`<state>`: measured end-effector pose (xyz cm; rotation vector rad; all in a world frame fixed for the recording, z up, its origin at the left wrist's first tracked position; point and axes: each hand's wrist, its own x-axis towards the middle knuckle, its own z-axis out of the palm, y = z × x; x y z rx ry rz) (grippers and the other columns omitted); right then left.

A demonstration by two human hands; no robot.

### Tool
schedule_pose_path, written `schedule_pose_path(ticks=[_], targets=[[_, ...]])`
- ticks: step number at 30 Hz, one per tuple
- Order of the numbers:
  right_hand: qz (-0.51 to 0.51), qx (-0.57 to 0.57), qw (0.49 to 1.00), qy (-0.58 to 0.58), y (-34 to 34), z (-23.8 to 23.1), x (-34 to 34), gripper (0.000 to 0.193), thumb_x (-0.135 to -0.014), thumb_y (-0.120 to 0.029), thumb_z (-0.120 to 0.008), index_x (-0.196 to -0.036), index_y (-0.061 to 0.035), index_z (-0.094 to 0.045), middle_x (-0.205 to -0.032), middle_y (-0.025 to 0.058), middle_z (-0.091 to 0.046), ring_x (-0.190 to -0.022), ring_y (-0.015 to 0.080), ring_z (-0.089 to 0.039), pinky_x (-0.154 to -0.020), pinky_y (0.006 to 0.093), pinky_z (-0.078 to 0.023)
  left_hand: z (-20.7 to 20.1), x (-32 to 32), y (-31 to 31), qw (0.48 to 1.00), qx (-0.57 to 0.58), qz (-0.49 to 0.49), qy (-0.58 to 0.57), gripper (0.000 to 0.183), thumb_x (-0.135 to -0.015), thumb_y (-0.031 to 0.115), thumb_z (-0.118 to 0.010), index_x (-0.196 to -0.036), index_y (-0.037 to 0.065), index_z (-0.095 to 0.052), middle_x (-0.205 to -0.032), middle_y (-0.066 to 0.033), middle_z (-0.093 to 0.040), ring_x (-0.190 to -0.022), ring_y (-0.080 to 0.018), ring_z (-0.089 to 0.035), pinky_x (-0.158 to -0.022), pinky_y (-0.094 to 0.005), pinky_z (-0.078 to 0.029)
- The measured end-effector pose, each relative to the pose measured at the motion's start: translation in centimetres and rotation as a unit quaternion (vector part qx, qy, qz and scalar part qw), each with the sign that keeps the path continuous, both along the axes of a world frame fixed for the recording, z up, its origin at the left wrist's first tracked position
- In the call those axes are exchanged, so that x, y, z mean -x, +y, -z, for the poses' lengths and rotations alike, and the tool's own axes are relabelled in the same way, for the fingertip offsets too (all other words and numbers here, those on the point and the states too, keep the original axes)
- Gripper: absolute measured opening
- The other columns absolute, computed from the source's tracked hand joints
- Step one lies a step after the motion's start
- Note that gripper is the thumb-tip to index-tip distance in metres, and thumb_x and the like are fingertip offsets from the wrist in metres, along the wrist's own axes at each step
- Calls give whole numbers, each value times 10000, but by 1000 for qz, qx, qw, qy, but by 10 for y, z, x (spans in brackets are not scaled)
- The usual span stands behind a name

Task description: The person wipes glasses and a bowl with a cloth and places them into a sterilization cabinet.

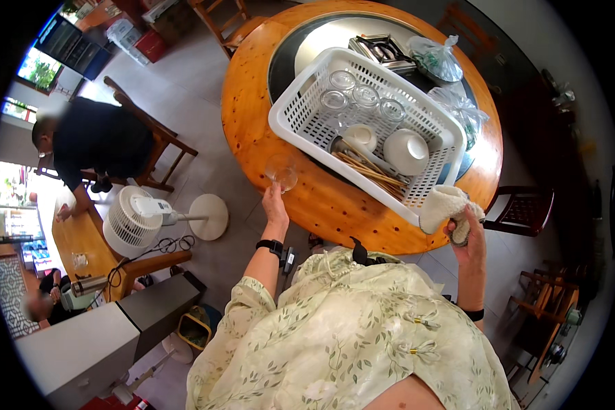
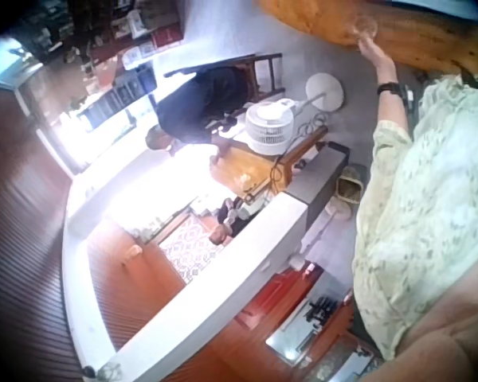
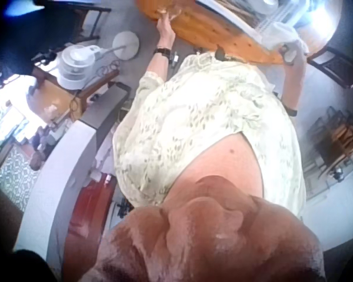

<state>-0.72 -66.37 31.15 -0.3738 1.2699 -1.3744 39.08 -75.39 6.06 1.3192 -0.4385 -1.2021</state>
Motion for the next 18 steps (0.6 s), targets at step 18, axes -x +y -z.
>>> schedule_pose_path(ticks=[18], targets=[[64,8,998,7,4,3,14,229,-934,-217,-556,-1086,-47,-541,-882,71,-619,-577,139,-585,-521,322,-513,-169,69,-103,954,207,49,-209,414,-871,146,-621,-1201,-25,-439,-1109,-104,-501,-972,-191,-491,-865,-317,-415]])
